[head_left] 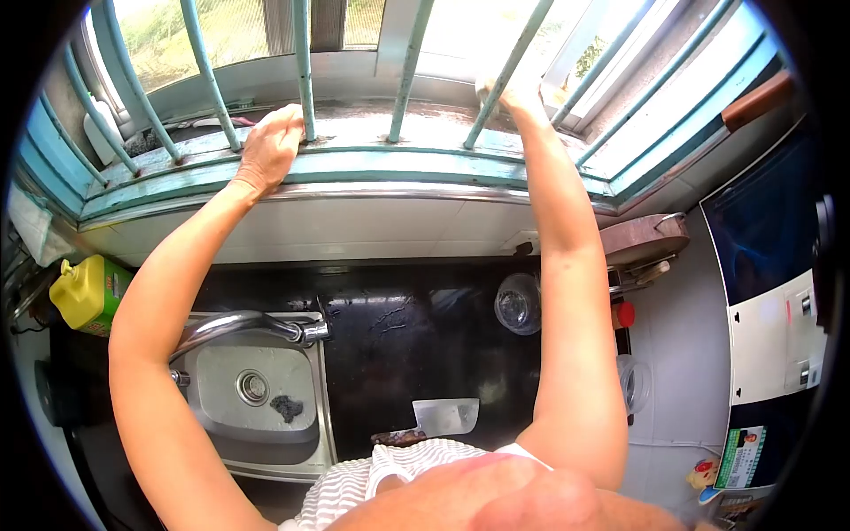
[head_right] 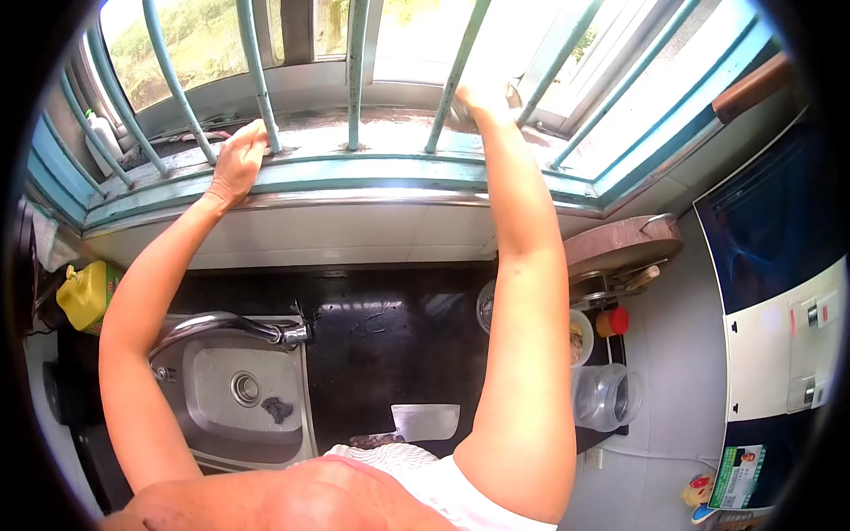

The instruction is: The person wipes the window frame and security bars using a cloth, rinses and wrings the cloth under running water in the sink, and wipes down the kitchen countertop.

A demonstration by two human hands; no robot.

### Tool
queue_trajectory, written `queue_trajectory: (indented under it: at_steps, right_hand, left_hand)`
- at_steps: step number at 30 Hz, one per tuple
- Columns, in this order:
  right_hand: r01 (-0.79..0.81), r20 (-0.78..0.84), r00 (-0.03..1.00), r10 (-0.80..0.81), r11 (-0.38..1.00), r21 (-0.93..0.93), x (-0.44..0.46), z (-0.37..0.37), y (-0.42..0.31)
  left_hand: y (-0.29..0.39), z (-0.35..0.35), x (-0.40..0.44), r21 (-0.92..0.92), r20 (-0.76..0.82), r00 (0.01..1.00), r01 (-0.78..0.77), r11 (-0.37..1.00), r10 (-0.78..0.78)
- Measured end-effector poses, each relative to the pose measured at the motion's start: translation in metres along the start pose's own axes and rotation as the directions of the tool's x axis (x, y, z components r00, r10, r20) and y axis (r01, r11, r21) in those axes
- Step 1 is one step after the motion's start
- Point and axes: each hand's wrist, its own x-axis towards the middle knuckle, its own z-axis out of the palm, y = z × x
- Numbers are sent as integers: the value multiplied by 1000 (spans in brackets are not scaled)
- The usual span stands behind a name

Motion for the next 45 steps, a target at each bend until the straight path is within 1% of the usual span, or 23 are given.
queue_trajectory:
  at_steps: [2, 4, 6, 8, 9, 10, 11, 12, 16, 18, 20, 22, 25, 28, 32, 35, 36, 37, 38, 39, 41, 43, 45]
  right_hand:
    - [-148, 243, 970, 19, 837, 526, 17, 14, -10]
    - [-349, 403, 915, -9, 482, 804, 30, 37, -24]
    - [13, 287, 939, -190, 852, 523, 40, 55, -49]
    - [74, 211, 956, -202, 868, 491, 36, 50, -50]
    - [297, 124, 921, -370, 871, 392, 41, 71, -37]
    - [616, 59, 785, -617, 766, -186, 48, 102, -14]
    - [367, -126, 927, -354, 925, 100, 40, 92, -11]
    - [199, -118, 977, -178, 959, 200, 35, 77, -2]
    - [-109, 105, 990, 93, 981, 159, 21, 25, 14]
    - [-104, 133, 989, 60, 929, 356, 20, 11, 4]
    - [-74, 185, 981, -64, 756, 651, 27, 18, -13]
    - [-25, 218, 951, -220, 645, 764, 30, 34, -42]
    - [95, 203, 954, -221, 864, 495, 35, 50, -57]
    - [25, 111, 992, -63, 950, 310, 38, 43, -32]
    - [-202, 54, 979, 195, 958, 202, 33, 41, 7]
    - [-313, -24, 943, 332, 909, 274, 28, 46, 11]
    - [-350, -80, 902, 424, 827, 441, 26, 51, 9]
    - [-326, -118, 827, 549, 641, 695, 26, 52, 5]
    - [-140, -101, 660, 745, 254, 957, 24, 37, -12]
    - [-111, 263, 662, 702, -255, 961, 11, -9, -30]
    - [-56, 324, 712, 623, -410, 911, -16, -50, -46]
    - [-71, 338, 734, 589, -428, 901, -52, -95, -54]
    - [163, 119, 818, 562, -426, 890, -87, -122, -53]
  left_hand:
    - [0, 0, 0, 6, 0, 1000, 14, 1000, -14]
    - [3, 0, 0, 36, 9, 999, 49, 998, -49]
    - [2, 1, 1, 23, -14, 1000, 19, 1000, -18]
    - [-1, 0, 1, 22, -23, 1000, -1, 1000, 2]
    - [0, -1, 0, 7, -14, 1000, -4, 1000, 4]
    - [3, -1, -2, -14, -1, 1000, -4, 1000, 4]
    - [5, -1, -3, -13, -19, 1000, 4, 1000, -5]
    - [3, -2, -3, -16, -15, 1000, 10, 1000, -10]
    - [1, 0, -2, -18, -33, 999, -13, 1000, 12]
    - [-1, 2, -1, 19, -42, 999, -27, 999, 27]
    - [-3, 2, 1, 48, -42, 999, -32, 998, 34]
    - [0, 2, 1, 7, -14, 999, 30, 1000, -30]
    - [-5, 5, 0, -22, -34, 999, -16, 1000, 16]
    - [-1, -3, -1, -11, 18, 1000, -18, 1000, 18]
    - [-3, 1, -1, -21, -16, 998, -58, 998, 57]
    - [-6, 2, 1, 25, -22, 999, -30, 999, 30]
    - [-5, 2, 0, -1, -10, 1000, -9, 1000, 9]
    - [-9, 5, 0, -15, -40, 999, -34, 999, 33]
    - [-13, 7, 0, -29, -67, 996, -58, 998, 56]
    - [-8, 5, 1, -41, -57, 998, -39, 998, 36]
    - [-11, 6, 1, -50, -33, 999, -12, 999, 10]
    - [-11, 6, 1, -37, -20, 1000, 22, 999, -23]
    - [-6, 4, 2, -13, -29, 1000, 5, 1000, -6]
